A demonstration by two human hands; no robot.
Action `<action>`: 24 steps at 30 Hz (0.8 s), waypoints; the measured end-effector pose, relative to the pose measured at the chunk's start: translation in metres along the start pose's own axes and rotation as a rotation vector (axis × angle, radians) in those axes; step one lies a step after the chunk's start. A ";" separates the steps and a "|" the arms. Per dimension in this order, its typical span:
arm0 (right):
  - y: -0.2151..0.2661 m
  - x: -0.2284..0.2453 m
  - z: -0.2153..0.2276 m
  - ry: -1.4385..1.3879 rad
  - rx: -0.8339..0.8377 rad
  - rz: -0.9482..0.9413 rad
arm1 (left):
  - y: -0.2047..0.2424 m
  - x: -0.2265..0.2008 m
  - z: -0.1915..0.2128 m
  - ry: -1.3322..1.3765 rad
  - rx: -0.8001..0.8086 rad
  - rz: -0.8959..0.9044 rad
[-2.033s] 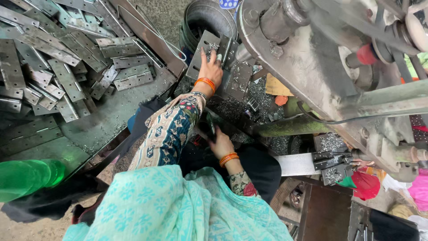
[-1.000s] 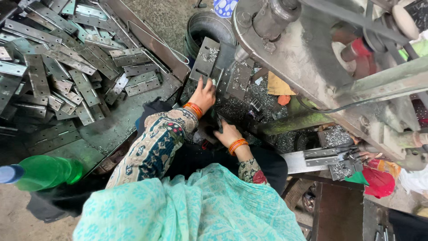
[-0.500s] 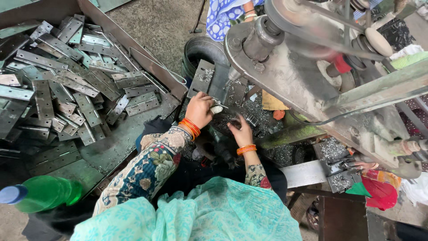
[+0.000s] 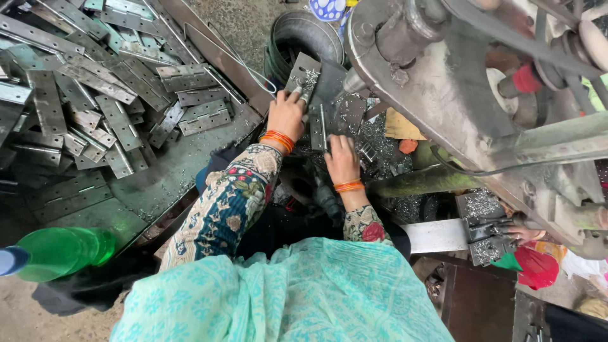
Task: The person repeatedly picks up metal brackets from a bin, places them under a drill press, and operates the machine to drill holes. The person then removes the processed brackets and places them aside, continuing the cycle with new pieces.
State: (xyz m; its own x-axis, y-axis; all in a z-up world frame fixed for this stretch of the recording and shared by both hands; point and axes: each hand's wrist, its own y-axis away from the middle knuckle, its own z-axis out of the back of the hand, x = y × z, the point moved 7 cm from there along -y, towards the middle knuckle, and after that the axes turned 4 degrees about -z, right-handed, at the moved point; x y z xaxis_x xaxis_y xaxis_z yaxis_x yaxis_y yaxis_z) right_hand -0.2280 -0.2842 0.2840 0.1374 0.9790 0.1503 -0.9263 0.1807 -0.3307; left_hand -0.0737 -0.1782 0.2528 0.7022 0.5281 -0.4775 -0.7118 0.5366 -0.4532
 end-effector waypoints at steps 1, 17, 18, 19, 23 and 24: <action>-0.005 0.005 -0.012 0.021 0.070 -0.018 | 0.006 -0.006 -0.001 0.009 0.038 -0.031; 0.116 -0.001 -0.057 0.001 0.623 -0.514 | 0.013 -0.029 -0.055 -0.271 0.414 -0.230; 0.130 0.005 -0.069 -0.022 0.604 -0.564 | 0.014 -0.029 -0.055 -0.254 0.394 -0.232; 0.143 0.007 -0.079 -0.044 0.585 -0.615 | 0.016 -0.030 -0.054 -0.238 0.375 -0.234; 0.152 0.004 -0.097 -0.171 0.472 -0.579 | 0.019 -0.028 -0.050 -0.306 0.355 -0.237; 0.157 0.002 -0.096 -0.182 0.499 -0.586 | 0.025 -0.029 -0.048 -0.294 0.320 -0.234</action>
State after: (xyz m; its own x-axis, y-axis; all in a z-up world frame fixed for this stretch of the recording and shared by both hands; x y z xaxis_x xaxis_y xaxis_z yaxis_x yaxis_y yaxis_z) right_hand -0.3392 -0.2446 0.1436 0.6323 0.6985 0.3352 -0.7744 0.5571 0.3000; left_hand -0.1126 -0.2120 0.2192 0.8503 0.5080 -0.1375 -0.5261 0.8138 -0.2469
